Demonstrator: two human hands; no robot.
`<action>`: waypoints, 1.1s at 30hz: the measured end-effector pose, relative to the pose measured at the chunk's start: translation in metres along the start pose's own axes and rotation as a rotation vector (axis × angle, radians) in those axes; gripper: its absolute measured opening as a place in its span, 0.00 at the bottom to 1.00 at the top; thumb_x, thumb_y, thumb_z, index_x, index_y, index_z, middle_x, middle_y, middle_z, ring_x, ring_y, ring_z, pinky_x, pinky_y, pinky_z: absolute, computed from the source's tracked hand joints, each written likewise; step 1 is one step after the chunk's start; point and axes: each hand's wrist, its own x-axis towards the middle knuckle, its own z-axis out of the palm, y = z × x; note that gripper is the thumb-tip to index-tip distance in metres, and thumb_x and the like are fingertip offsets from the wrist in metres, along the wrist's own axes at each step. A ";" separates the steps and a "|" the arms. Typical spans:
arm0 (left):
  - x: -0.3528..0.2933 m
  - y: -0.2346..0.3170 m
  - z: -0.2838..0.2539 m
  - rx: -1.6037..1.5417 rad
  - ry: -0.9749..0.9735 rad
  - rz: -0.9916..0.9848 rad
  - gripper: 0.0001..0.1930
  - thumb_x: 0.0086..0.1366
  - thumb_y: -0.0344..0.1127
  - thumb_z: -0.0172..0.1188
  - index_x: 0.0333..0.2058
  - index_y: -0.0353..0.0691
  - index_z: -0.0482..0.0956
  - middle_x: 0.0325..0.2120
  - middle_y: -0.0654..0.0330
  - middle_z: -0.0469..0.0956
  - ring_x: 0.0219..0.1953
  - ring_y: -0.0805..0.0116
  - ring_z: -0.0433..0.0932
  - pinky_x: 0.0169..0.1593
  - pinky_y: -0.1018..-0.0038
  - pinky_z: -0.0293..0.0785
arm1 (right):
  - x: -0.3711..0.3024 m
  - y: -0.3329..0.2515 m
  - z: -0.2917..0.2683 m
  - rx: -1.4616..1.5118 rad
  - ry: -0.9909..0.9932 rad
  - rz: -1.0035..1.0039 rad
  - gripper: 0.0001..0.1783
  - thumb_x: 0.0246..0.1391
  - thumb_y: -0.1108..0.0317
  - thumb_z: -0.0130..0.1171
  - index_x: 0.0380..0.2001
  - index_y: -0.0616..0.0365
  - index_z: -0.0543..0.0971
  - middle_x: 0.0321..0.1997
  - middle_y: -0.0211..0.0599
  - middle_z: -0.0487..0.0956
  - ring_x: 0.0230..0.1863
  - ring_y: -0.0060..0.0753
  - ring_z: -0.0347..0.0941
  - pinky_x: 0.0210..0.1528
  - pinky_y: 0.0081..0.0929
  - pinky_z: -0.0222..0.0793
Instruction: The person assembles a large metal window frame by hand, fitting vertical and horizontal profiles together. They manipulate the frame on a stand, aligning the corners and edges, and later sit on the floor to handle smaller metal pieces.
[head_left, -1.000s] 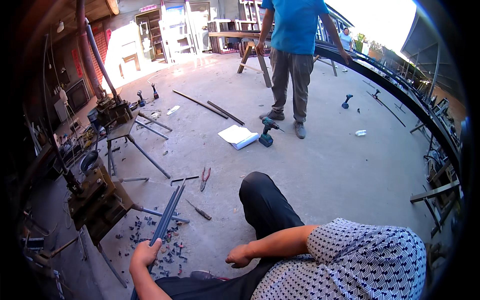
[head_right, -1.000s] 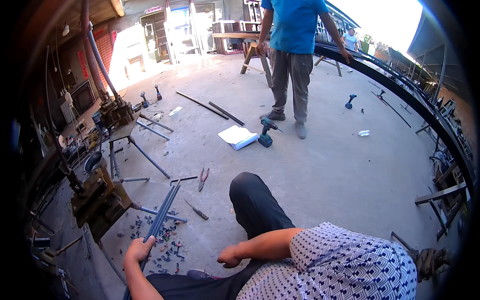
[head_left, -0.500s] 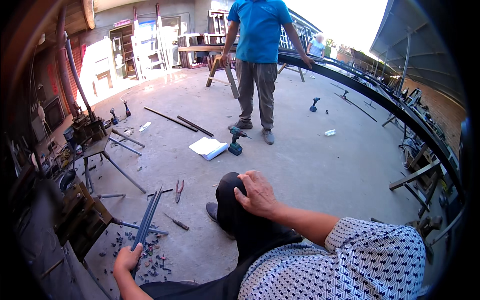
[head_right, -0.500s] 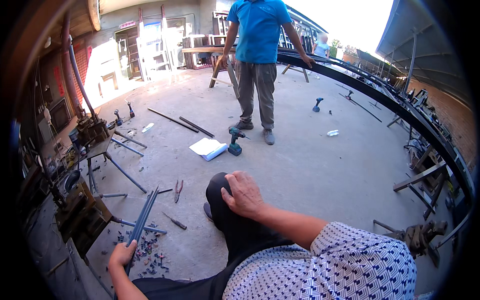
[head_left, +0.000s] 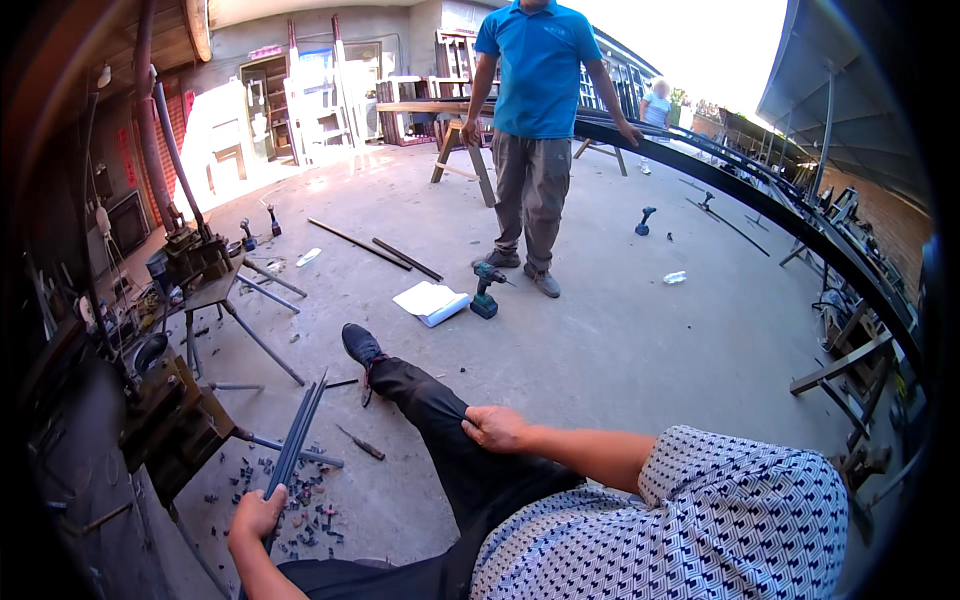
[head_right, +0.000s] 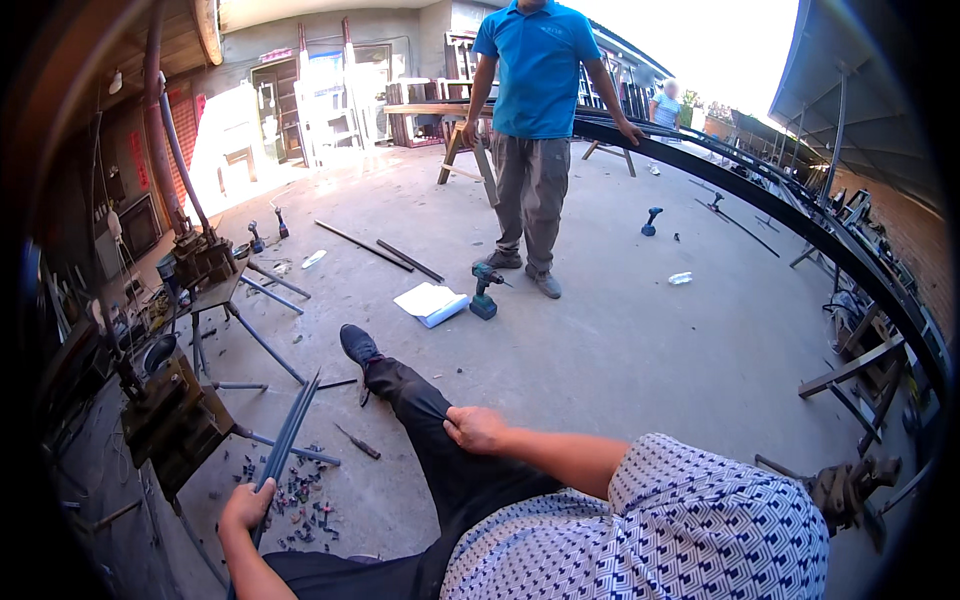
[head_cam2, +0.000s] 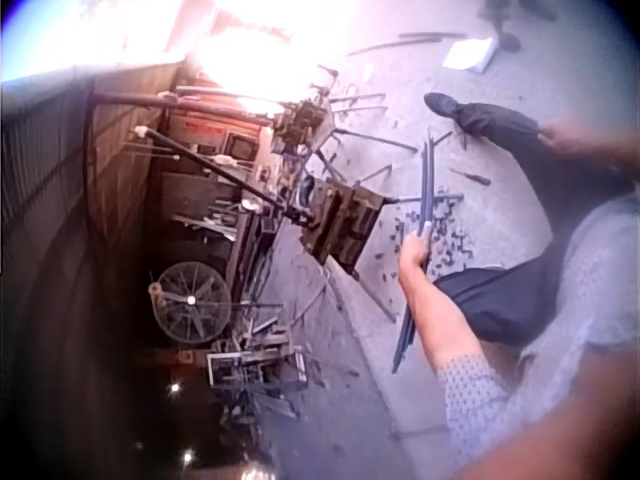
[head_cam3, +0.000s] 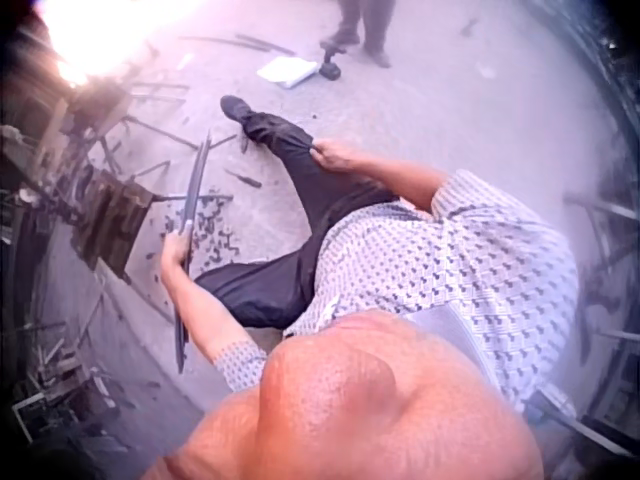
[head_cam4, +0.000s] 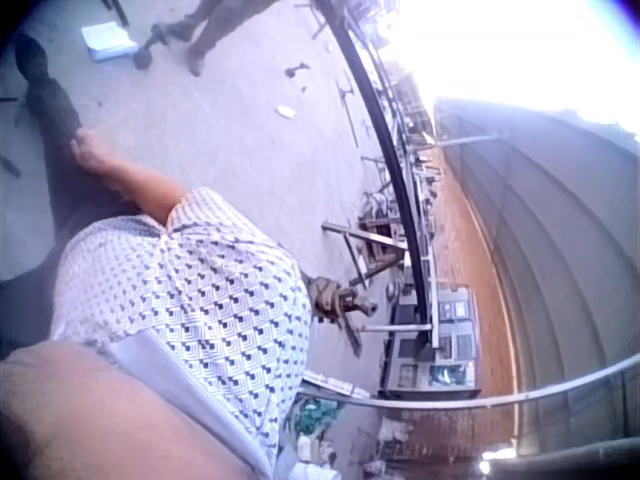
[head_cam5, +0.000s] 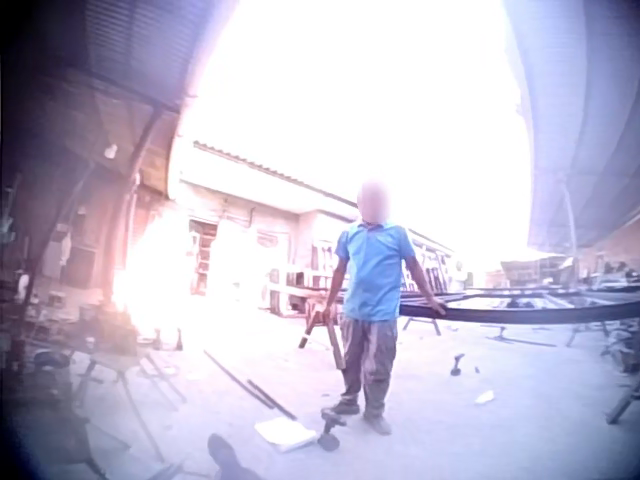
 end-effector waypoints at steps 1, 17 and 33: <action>0.002 -0.009 0.001 -0.015 0.005 -0.017 0.35 0.74 0.65 0.59 0.39 0.28 0.85 0.28 0.49 0.84 0.31 0.56 0.86 0.39 0.58 0.80 | 0.003 -0.002 0.002 -0.019 -0.039 -0.018 0.20 0.73 0.51 0.52 0.41 0.58 0.77 0.44 0.59 0.84 0.49 0.69 0.80 0.52 0.59 0.75; 0.005 -0.021 -0.002 0.026 0.049 0.010 0.29 0.74 0.60 0.61 0.39 0.32 0.84 0.24 0.52 0.83 0.26 0.59 0.84 0.35 0.61 0.79 | -0.045 -0.032 -0.034 -0.108 -0.249 -0.219 0.19 0.68 0.54 0.57 0.31 0.59 0.76 0.31 0.56 0.82 0.36 0.65 0.81 0.41 0.55 0.75; 0.000 -0.008 -0.001 -0.002 -0.030 -0.130 0.32 0.71 0.68 0.59 0.40 0.39 0.87 0.27 0.51 0.85 0.32 0.55 0.85 0.42 0.59 0.79 | -0.064 -0.198 0.113 0.288 -0.764 -0.931 0.30 0.72 0.41 0.55 0.46 0.63 0.71 0.44 0.54 0.77 0.48 0.62 0.79 0.50 0.53 0.76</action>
